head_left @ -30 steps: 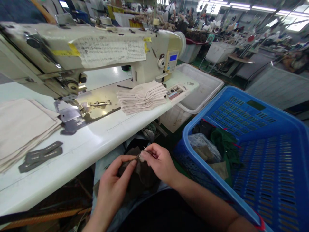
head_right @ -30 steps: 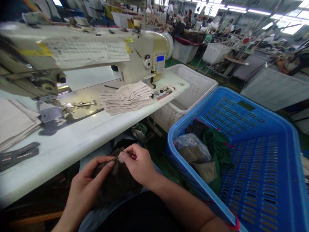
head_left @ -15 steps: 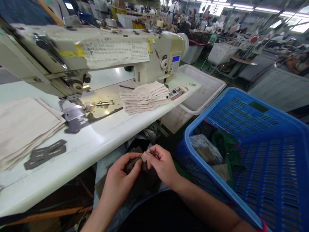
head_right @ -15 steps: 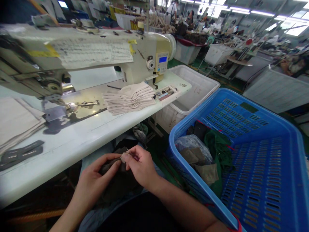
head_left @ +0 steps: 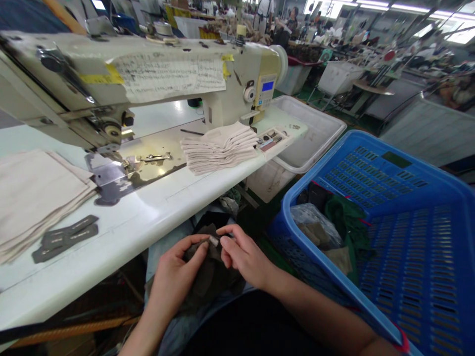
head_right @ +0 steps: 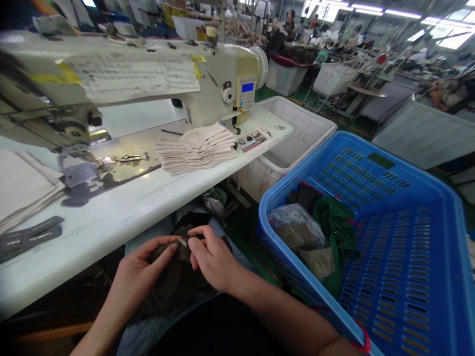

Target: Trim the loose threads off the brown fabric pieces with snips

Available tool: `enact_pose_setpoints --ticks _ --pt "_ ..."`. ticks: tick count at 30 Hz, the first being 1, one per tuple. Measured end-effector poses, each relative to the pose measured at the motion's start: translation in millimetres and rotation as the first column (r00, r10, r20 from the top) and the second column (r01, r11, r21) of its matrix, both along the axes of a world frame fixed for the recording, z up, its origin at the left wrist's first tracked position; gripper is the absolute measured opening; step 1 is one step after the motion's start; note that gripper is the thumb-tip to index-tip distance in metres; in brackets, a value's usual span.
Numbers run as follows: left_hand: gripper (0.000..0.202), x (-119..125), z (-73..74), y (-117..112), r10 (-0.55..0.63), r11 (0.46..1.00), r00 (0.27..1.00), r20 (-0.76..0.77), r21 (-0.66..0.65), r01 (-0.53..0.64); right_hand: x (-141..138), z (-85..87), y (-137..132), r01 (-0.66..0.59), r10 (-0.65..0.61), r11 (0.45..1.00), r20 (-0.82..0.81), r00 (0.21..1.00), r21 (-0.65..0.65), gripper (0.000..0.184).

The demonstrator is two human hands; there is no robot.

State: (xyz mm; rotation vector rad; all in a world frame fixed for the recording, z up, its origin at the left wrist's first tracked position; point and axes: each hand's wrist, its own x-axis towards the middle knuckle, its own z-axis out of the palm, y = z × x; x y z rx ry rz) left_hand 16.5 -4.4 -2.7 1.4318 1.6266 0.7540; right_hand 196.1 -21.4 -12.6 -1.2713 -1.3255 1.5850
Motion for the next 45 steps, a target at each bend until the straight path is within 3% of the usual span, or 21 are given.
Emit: enact_pose_setpoints --ticks 5,10,28,35,41,45 --pt "0.030 0.1 4.4 0.0 0.006 0.998 1.000 -0.024 0.061 -0.005 1.7 3.2 0.4 0.078 -0.077 0.996 -0.039 0.996 0.031 0.027" --pt "0.031 3.1 4.2 -0.1 -0.040 0.994 0.998 -0.055 0.095 0.045 1.8 4.1 1.9 -0.007 0.007 1.000 0.025 1.000 0.014 0.025" --pt "0.030 9.4 7.1 1.7 -0.041 0.997 0.997 -0.058 0.062 0.044 1.0 5.7 5.2 -0.021 0.018 0.999 0.075 0.997 0.043 0.019" --pt "0.029 9.8 7.4 0.0 -0.052 0.997 0.997 -0.052 0.060 0.055 -0.4 1.0 3.0 0.001 -0.001 1.000 0.017 1.000 0.014 0.019" --pt "0.026 9.2 6.6 -2.0 -0.092 0.982 0.983 -0.157 0.149 0.116 -1.8 -0.6 1.0 0.026 -0.026 1.000 -0.003 1.000 -0.013 0.018" --pt "0.022 9.4 -0.2 -2.9 -0.111 0.927 0.964 -0.241 0.324 0.188 -2.7 -2.0 5.9 0.024 -0.033 0.990 -0.068 0.997 -0.139 0.014"
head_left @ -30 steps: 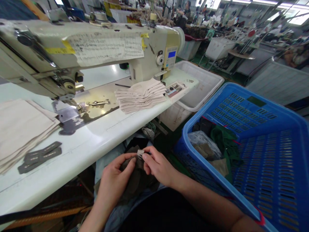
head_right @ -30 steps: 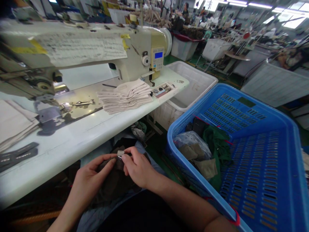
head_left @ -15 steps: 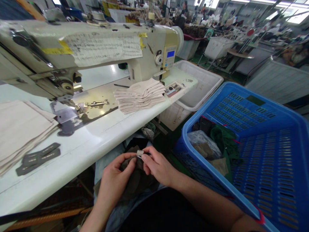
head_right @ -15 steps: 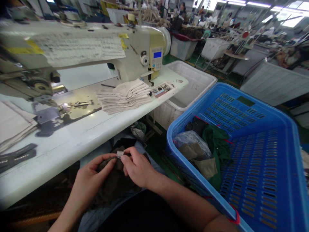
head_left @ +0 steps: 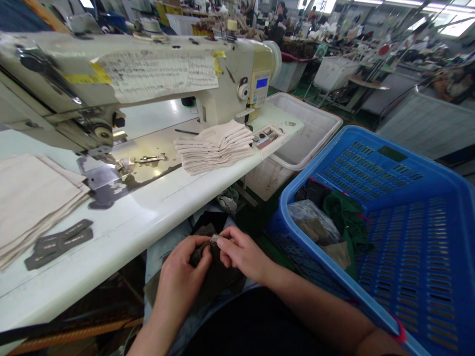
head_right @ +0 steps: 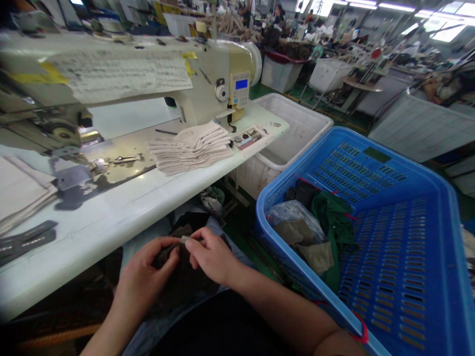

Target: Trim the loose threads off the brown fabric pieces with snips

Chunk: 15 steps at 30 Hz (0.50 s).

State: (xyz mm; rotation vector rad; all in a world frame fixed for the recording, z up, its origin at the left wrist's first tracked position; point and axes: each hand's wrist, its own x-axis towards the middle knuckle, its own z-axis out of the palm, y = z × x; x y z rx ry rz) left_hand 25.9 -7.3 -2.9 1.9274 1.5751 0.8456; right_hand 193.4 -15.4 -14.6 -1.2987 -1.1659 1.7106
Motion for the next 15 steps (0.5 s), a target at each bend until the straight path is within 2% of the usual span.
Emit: enact_pose_setpoints --ticks 3,7,10,15 --pt "0.021 1.5 -4.2 -1.2 -0.069 0.987 0.997 -0.042 0.145 0.074 -0.8 0.0 3.7 0.007 -0.010 0.992 -0.022 1.000 -0.127 0.012" --pt "0.021 2.2 -8.3 -2.3 -0.101 0.967 0.990 -0.094 0.226 0.120 -1.8 0.7 5.4 0.051 -0.049 0.984 0.016 0.999 -0.169 0.012" --pt "0.020 0.7 -10.7 -2.3 -0.094 0.972 0.992 -0.085 0.206 0.110 -3.3 -0.2 5.2 0.077 -0.079 0.979 -0.003 0.997 -0.190 0.014" --pt "0.021 0.0 -9.8 -1.2 -0.077 0.994 0.996 -0.046 0.079 0.080 -6.4 -3.6 4.4 0.118 -0.124 0.976 -0.021 0.992 -0.185 0.012"
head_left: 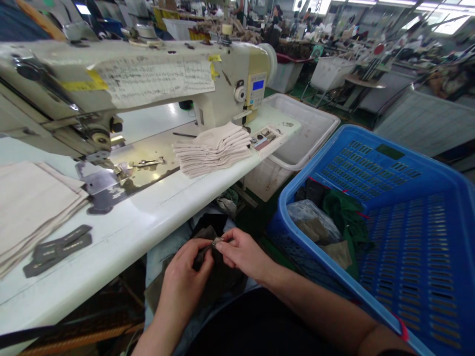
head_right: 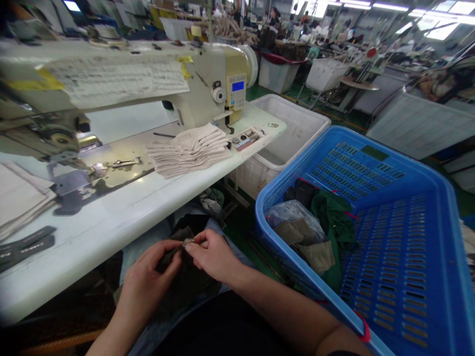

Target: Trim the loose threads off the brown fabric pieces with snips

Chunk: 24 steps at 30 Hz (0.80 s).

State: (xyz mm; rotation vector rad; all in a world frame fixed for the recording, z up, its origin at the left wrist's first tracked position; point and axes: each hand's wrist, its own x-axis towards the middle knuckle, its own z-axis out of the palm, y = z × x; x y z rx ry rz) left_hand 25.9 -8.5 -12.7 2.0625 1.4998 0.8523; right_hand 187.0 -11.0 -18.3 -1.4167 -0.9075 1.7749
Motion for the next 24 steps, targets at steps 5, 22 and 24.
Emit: enact_pose_setpoints --ticks 5,22,24 --pt "0.026 1.5 8.0 1.7 0.087 0.984 0.995 0.056 -0.159 -0.077 2.3 -0.8 -0.3 -0.018 0.017 0.997 0.022 1.000 0.072 0.016" --pt "0.020 6.6 21.4 -3.8 0.210 0.933 0.901 0.379 -0.352 -0.069 3.1 6.3 0.6 0.207 -0.183 0.961 -0.140 0.973 0.185 0.037" --pt "0.024 7.8 21.8 0.3 0.218 0.915 0.902 0.373 -0.399 -0.057 3.4 7.7 -0.9 0.181 -0.161 0.953 -0.098 0.982 0.244 0.037"
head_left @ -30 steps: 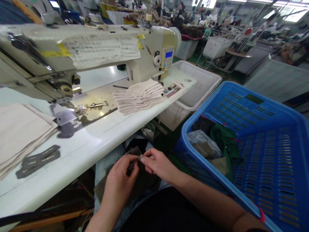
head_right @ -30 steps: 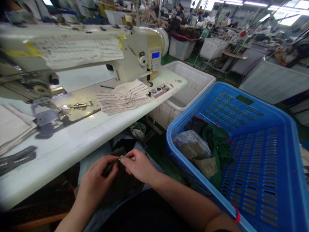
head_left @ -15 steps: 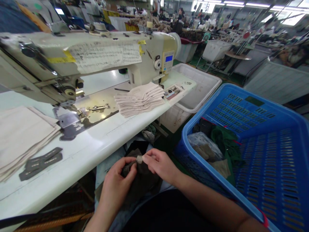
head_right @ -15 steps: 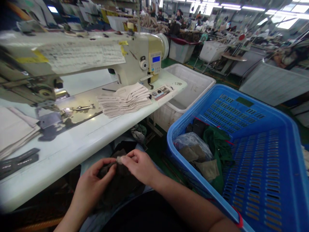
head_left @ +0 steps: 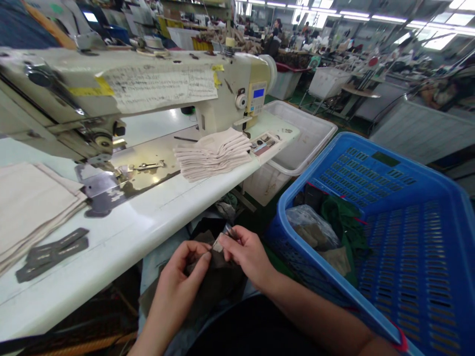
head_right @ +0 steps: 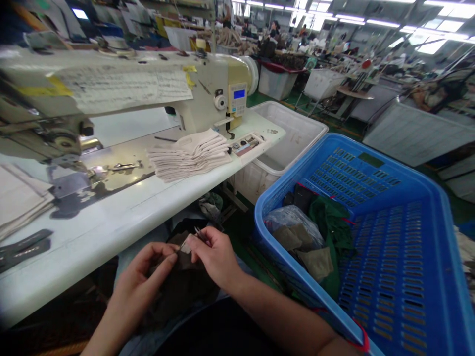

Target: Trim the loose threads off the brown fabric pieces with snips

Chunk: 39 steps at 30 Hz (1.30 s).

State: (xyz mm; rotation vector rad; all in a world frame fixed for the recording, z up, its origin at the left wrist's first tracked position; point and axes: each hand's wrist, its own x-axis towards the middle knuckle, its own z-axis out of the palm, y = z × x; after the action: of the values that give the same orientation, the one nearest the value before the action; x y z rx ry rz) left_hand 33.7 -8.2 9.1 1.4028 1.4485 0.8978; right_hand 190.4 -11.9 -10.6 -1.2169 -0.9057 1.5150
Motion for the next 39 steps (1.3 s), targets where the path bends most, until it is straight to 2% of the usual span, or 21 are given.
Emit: enact_pose_setpoints --ticks 4,8,10,12,15,16,18,21,23,32,39 --pt "0.033 0.5 -2.5 3.5 -0.016 0.994 1.000 0.015 -0.109 0.017 -0.1 3.6 -3.4 0.004 -0.010 0.997 0.067 0.998 0.081 0.035" --pt "0.035 -1.2 -7.4 -0.2 0.019 0.959 0.991 0.130 -0.282 0.018 -1.9 -0.8 -0.3 -0.036 0.028 0.996 -0.092 0.995 -0.086 0.038" --pt "0.035 -3.0 -9.3 -1.3 0.045 0.949 0.986 0.158 -0.314 0.007 -2.0 -5.7 1.2 -0.067 0.053 0.988 -0.109 0.993 -0.137 0.037" --pt "0.034 -5.2 -10.0 -0.3 0.055 0.958 0.992 0.112 -0.287 -0.021 -0.9 -9.4 -0.2 -0.030 0.029 0.996 -0.012 0.999 -0.084 0.032" --pt "0.032 -7.9 -8.4 3.4 0.061 0.979 0.998 -0.021 -0.196 -0.064 2.6 -8.6 -7.7 0.072 -0.091 0.991 0.173 0.981 0.114 0.032" --pt "0.031 -8.4 -7.5 4.5 0.058 0.983 0.997 -0.057 -0.169 -0.067 3.9 -6.5 -10.5 0.065 -0.102 0.982 0.214 0.972 0.176 0.032" --pt "0.031 -8.6 -5.3 5.9 0.044 0.989 0.993 -0.105 -0.134 -0.058 6.0 -0.9 -14.3 -0.052 -0.020 0.970 0.291 0.957 0.237 0.031" --pt "0.031 -7.2 -2.4 5.6 0.007 0.994 0.987 -0.158 -0.107 -0.024 7.1 6.4 -13.5 -0.264 0.189 0.952 0.382 0.905 0.153 0.031" --pt "0.031 -6.2 -1.7 4.8 -0.012 0.996 0.982 -0.188 -0.091 -0.006 7.3 8.6 -10.0 -0.322 0.267 0.943 0.396 0.879 0.081 0.029" --pt "0.032 -7.2 -4.7 3.6 -0.006 0.998 0.972 -0.233 -0.069 -0.011 9.9 11.7 -5.8 -0.378 0.329 0.926 0.445 0.833 0.022 0.022" --pt "0.027 -5.0 -0.7 4.3 -0.040 0.999 0.959 -0.279 -0.010 0.039 8.6 6.6 -5.1 -0.368 0.329 0.929 0.375 0.867 0.034 0.017"
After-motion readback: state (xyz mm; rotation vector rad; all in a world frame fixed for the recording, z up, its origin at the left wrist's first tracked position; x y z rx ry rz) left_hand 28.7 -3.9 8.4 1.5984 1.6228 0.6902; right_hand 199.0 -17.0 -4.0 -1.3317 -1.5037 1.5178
